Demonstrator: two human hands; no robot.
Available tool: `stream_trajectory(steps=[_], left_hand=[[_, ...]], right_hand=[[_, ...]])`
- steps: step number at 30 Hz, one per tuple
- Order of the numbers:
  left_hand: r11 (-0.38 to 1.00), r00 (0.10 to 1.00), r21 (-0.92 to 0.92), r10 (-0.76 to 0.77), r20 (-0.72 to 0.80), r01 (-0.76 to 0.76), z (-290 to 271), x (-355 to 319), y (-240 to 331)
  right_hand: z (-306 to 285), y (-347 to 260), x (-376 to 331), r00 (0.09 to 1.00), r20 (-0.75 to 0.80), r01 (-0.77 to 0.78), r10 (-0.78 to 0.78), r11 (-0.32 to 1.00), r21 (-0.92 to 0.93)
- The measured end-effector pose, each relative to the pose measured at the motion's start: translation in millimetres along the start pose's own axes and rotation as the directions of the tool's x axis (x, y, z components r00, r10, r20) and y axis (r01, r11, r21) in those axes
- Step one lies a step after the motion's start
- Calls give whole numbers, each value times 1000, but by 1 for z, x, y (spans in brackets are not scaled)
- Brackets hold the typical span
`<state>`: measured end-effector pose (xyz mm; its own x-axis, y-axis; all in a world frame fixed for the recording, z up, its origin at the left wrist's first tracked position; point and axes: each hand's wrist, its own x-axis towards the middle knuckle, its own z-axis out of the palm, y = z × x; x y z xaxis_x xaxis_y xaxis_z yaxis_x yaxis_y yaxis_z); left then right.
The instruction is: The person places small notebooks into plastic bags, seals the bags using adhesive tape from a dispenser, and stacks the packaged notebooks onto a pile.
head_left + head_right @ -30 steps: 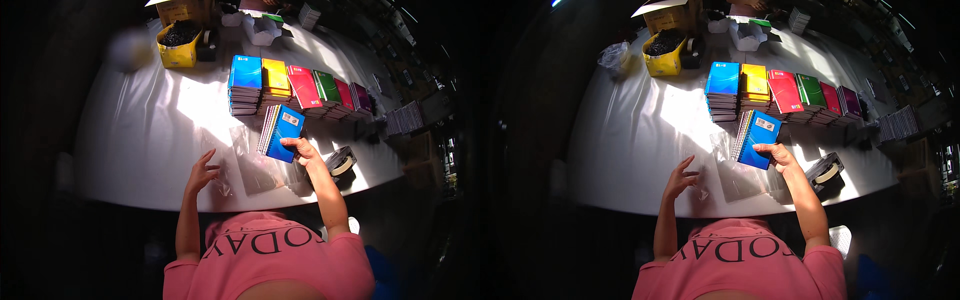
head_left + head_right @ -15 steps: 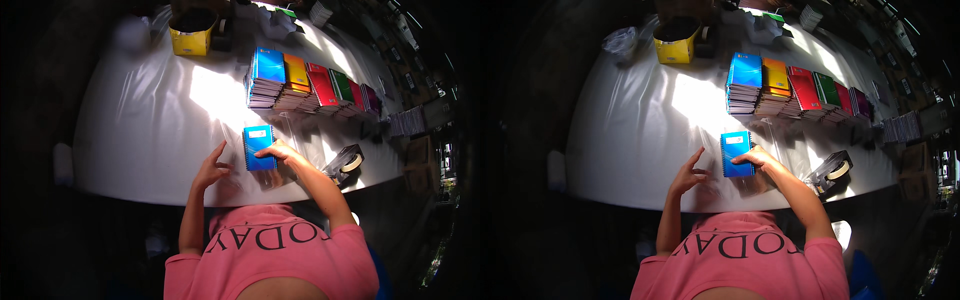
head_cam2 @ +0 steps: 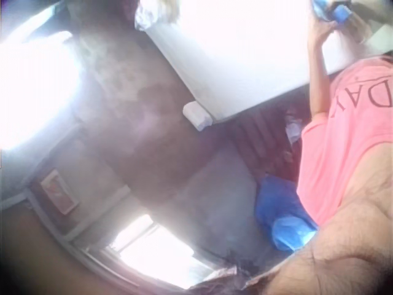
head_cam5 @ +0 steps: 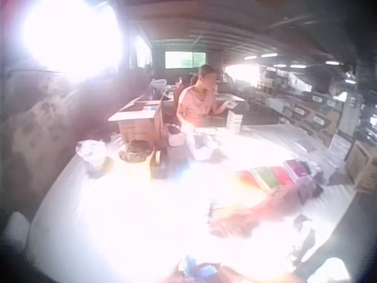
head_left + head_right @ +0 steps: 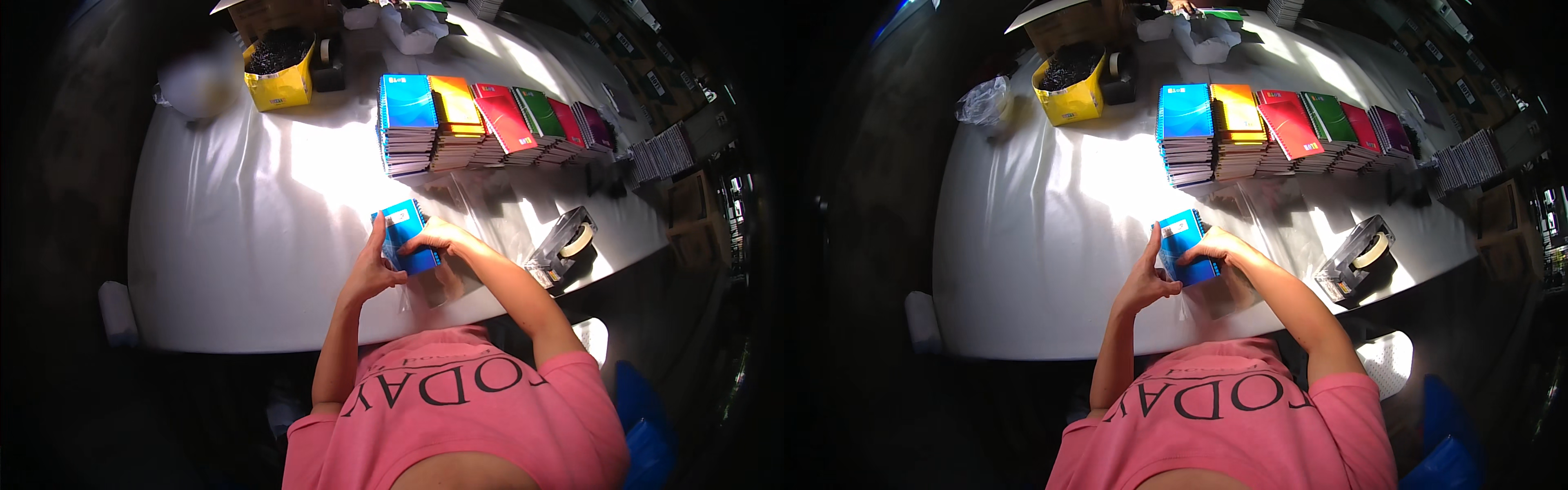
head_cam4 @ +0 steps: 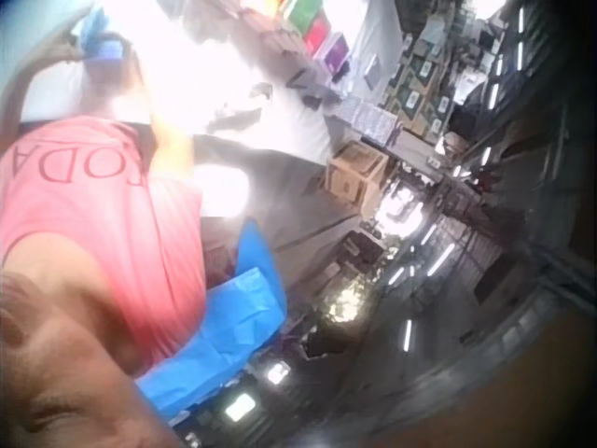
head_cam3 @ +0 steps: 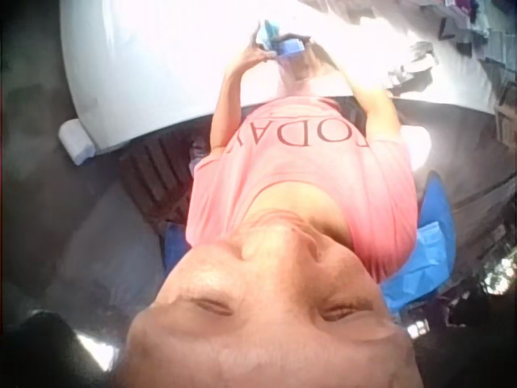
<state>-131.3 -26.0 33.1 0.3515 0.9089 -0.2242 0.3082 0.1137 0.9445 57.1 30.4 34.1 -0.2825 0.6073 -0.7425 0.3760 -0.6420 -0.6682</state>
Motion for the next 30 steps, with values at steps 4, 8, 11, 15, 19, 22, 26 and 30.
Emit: stream_trajectory(steps=[4, 8, 11, 15, 19, 22, 26, 30], left_hand=[[988, 988, -23, 153, -36, -153, 36, 26, -30], [977, 991, -193, 108, 78, -92, 32, 27, -10], [975, 981, -128, 190, 42, -183, 33, 27, -18], [933, 993, -346, 115, 29, -98, 23, 18, -1], [998, 985, -40, 44, -168, -51, 16, 7, 8], [797, 947, 569, 306, -97, -200, 21, 6, -23], [705, 994, 710, 78, -75, -2, 26, 7, 4], [690, 993, 724, 84, -80, -1, 29, 7, -5]], right_hand=[[14, 18, 9, 911, -351, 107, -215, 947, -303], [22, 40, 9, 914, -221, 353, -340, 935, 20], [18, 38, 11, 924, -127, 383, -361, 873, 303], [21, 50, 25, 870, -303, 311, -390, 909, -276], [20, 38, 13, 898, -272, 277, -346, 924, -263], [28, 44, 21, 861, -271, 344, -430, 885, -313], [2, 40, -2, 869, -332, 142, -367, 828, -542], [-12, 116, 13, 592, -508, -8, -626, 625, -781]])
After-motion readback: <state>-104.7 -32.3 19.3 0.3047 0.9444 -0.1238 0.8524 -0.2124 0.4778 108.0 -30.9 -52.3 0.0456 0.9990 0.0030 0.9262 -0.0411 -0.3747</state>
